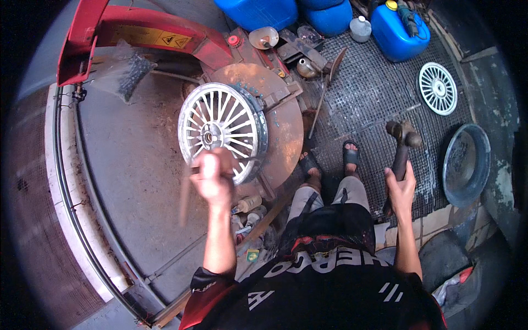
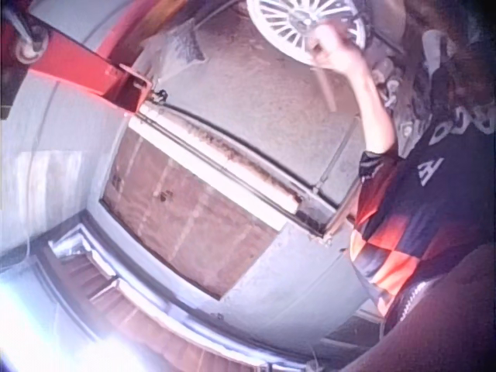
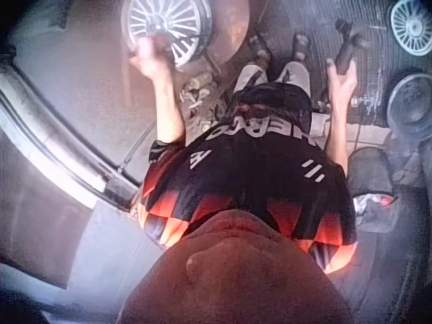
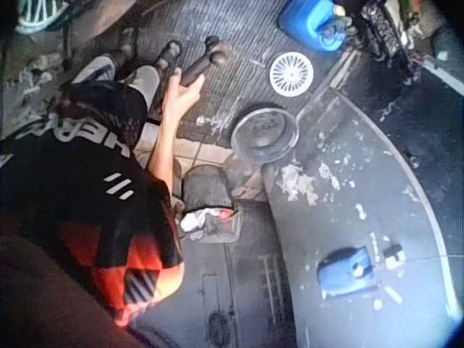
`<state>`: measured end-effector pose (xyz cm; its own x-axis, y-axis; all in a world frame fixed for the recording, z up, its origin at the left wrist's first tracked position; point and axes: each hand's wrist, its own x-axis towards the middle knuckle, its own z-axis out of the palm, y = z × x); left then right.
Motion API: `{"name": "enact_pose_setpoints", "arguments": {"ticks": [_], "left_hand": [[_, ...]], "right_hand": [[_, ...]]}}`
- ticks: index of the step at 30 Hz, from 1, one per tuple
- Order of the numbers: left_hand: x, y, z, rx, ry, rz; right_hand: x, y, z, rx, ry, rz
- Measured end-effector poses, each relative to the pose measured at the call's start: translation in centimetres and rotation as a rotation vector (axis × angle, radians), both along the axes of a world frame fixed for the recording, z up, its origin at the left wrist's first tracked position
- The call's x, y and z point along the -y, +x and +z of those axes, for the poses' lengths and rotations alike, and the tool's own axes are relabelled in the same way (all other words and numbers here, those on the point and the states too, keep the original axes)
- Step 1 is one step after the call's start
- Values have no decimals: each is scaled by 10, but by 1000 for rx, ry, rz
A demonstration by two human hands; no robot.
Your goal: The person uses a hammer and a metal punch to tap around the center hub of a white multi-spoke wheel rim mounted on a tire machine. They repeatedly rotate the rim, tap specific spots, and inspect the hub area while working in a cluttered workshop.
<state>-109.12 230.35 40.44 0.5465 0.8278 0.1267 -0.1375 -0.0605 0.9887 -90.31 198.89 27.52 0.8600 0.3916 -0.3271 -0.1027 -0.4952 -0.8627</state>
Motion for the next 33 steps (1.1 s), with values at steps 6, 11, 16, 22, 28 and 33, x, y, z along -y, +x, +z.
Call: {"name": "enact_pose_setpoints", "arguments": {"ticks": [6, 11, 16, 22, 28, 33], "left_hand": [[60, 49, -50, -255, -63, -171], [81, 63, -52, -285, 261, -416], [27, 83, -26, -66, 811, -553], [-115, 81, 5, -326, 916, -620], [-271, 66, -45, -364, 1124, -633], [-370, 89, -77, -575, 1149, -575]], "right_hand": [[-40, -9, 16, -225, 404, -17], [-64, -24, 47, -397, 555, -14], [-95, -23, 62, -233, 643, -38], [-86, -20, 44, -67, 272, -177], [-37, -48, -25, 47, -228, -168], [-13, -56, -99, -49, -256, -180]]}}
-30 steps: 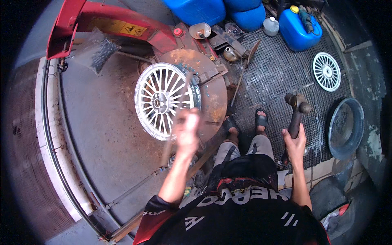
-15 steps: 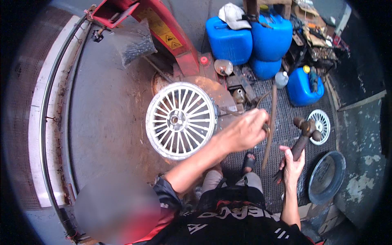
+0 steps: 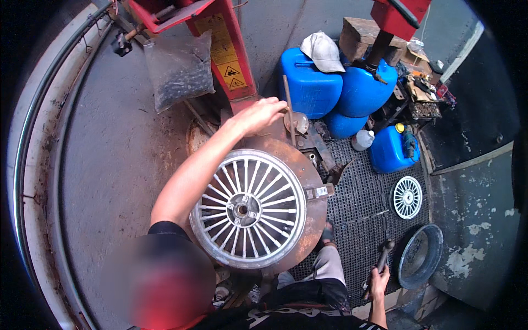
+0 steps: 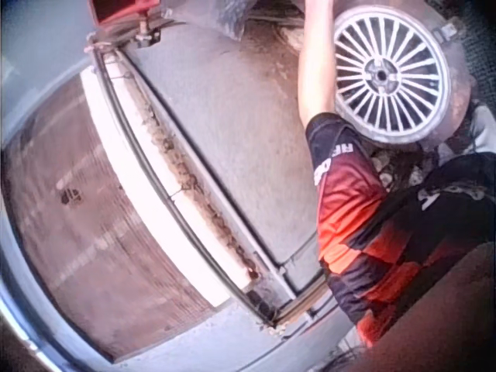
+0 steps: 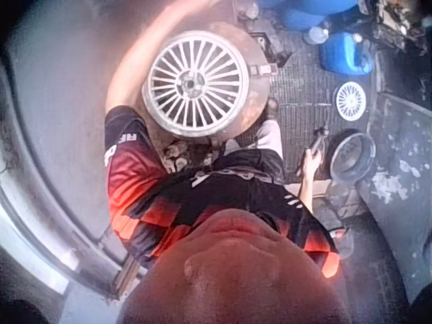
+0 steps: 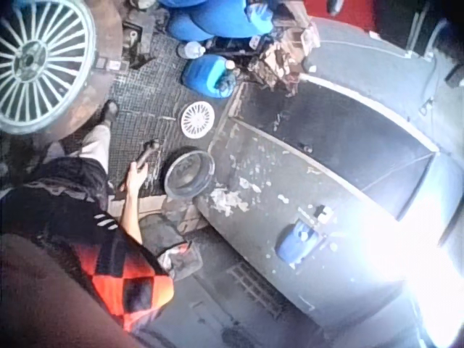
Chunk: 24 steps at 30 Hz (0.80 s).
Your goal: The person uses a hammer and a metal punch to tap around the center hub of a white multi-spoke wheel rim mounted on a tire machine. They repeatedly rotate the rim, tap specific spots, and inspect the hub area while working in a cluttered workshop.
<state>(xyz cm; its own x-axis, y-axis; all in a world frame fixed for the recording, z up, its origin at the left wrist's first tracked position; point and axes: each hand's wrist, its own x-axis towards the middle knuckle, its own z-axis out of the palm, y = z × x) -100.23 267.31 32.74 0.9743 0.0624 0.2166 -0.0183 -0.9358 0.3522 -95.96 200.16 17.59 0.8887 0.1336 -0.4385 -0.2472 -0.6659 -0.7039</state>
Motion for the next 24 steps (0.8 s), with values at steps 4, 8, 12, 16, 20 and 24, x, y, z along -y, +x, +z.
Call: {"name": "enact_pose_setpoints", "arguments": {"ticks": [4, 8, 12, 16, 20, 24], "left_hand": [[-57, 17, -42, -266, 64, 136], [-73, 37, -109, -419, 136, 261], [-107, 39, -188, -541, 177, 366], [-111, 44, -232, -698, 130, 568], [-114, 57, -286, -829, 222, 564], [-113, 59, -335, -923, 210, 660]], "right_hand": [[-10, 17, -44, 38, -95, 102], [9, 42, -86, -28, -176, 202], [5, 98, -92, -85, -73, 287], [25, 123, -62, -133, -195, 395], [41, 136, -61, -76, -260, 381], [61, 140, -51, -280, -283, 289]]}}
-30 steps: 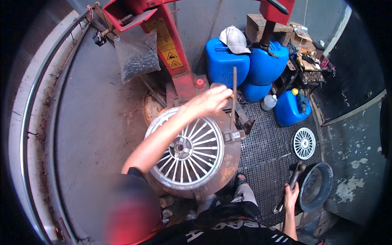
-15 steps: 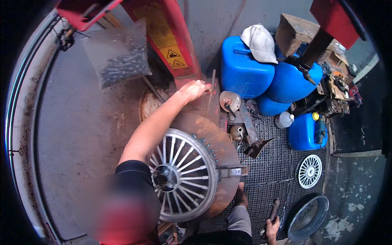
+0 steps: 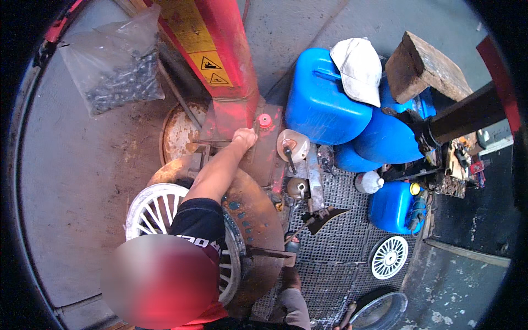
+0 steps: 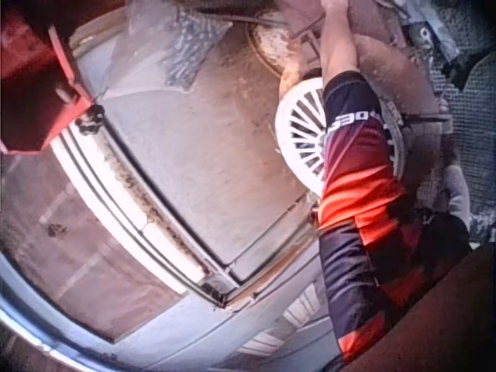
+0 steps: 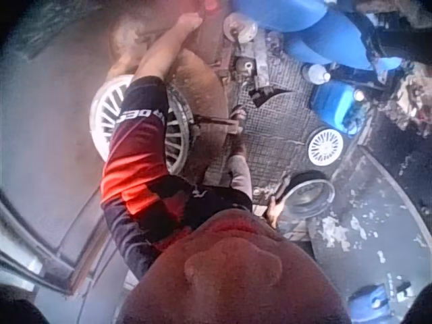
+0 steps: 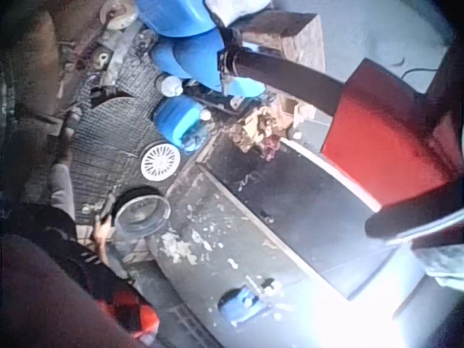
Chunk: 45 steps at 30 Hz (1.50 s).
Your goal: The person uses a hammer and a metal punch to tap around the center hub of a white multi-spoke wheel rim mounted on a tire machine. They repeatedly rotate the rim, tap specific spots, and inspect the hub area while working in a cluttered workshop.
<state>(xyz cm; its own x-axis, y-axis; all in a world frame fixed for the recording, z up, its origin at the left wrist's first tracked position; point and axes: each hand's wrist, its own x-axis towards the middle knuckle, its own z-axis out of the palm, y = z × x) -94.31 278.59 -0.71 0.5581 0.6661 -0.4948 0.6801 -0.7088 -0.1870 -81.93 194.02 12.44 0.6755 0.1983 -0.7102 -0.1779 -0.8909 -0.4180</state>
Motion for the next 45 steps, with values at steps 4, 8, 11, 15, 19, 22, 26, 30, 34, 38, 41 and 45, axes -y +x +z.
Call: {"name": "enact_pose_setpoints", "arguments": {"ticks": [4, 8, 11, 15, 19, 22, 26, 30, 34, 38, 41, 45], "left_hand": [[-4, -18, -27, -79, -11, 109], [-7, -32, -40, -184, -16, 129], [-11, -31, -38, -270, -2, 65], [-12, -22, -14, -86, 100, -22], [16, -25, 112, 172, 118, -253], [51, -22, 214, 395, 119, -332], [122, -78, 341, 728, 71, -235], [203, -160, 403, 833, 149, 96], [307, -229, 412, 856, 216, 670], [397, -276, 388, 808, 290, 1047], [457, -295, 357, 777, 327, 1179], [491, -298, 314, 640, 191, 1002]], "right_hand": [[-2, -10, 3, 201, -31, 131], [-17, -9, 12, 91, -77, 83], [-80, 9, 41, -90, -126, 35], [-130, 41, 32, 132, 1, 252], [-198, 75, -10, 236, 332, 426], [-291, 92, -22, 319, 335, 649], [-421, 95, -41, 476, 666, 975], [-550, 72, -51, 480, 814, 1246], [-633, 31, -72, 483, 818, 1495], [-674, -5, -95, 419, 675, 1711], [-688, -20, -121, 436, 721, 1824], [-706, -38, -136, 420, 484, 1920]]}}
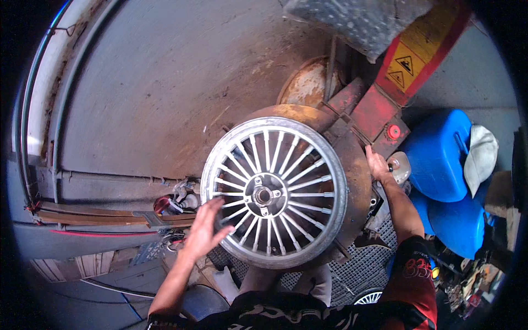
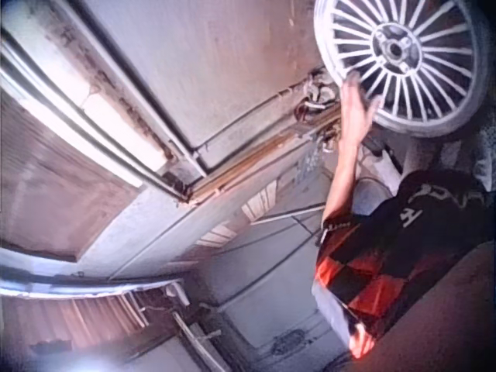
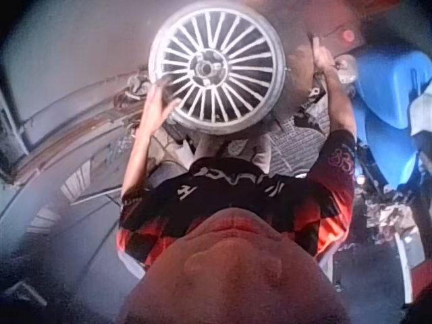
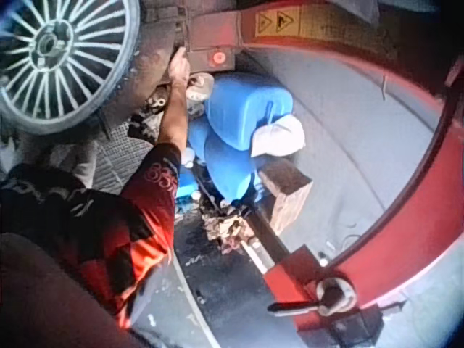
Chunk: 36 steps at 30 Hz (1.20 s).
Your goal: The person uses a hammer and a metal punch to tap around the center hub of a white multi-spoke wheel rim mounted on a tire machine. They repeatedly rotate the rim, tap specific spots, and inspect the hub area while working in a cluttered workshop.
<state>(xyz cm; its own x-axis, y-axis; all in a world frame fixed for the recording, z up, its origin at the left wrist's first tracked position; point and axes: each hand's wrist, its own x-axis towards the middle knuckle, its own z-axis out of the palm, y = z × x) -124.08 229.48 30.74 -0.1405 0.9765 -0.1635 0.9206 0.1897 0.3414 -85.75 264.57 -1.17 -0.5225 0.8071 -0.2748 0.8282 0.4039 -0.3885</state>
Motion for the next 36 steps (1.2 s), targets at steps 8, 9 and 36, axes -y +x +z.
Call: {"name": "enact_pose_setpoints", "arguments": {"ticks": [8, 9, 36], "left_hand": [[-32, -31, -32, -50, -24, -268], [-39, -40, -36, -27, -58, -297], [-141, -108, -53, 31, 128, -780]], "right_hand": [[-2, 0, 8, -10, 104, -32], [0, 3, 11, 7, 109, -54], [528, -126, 116, -1017, 285, -1613]]}}
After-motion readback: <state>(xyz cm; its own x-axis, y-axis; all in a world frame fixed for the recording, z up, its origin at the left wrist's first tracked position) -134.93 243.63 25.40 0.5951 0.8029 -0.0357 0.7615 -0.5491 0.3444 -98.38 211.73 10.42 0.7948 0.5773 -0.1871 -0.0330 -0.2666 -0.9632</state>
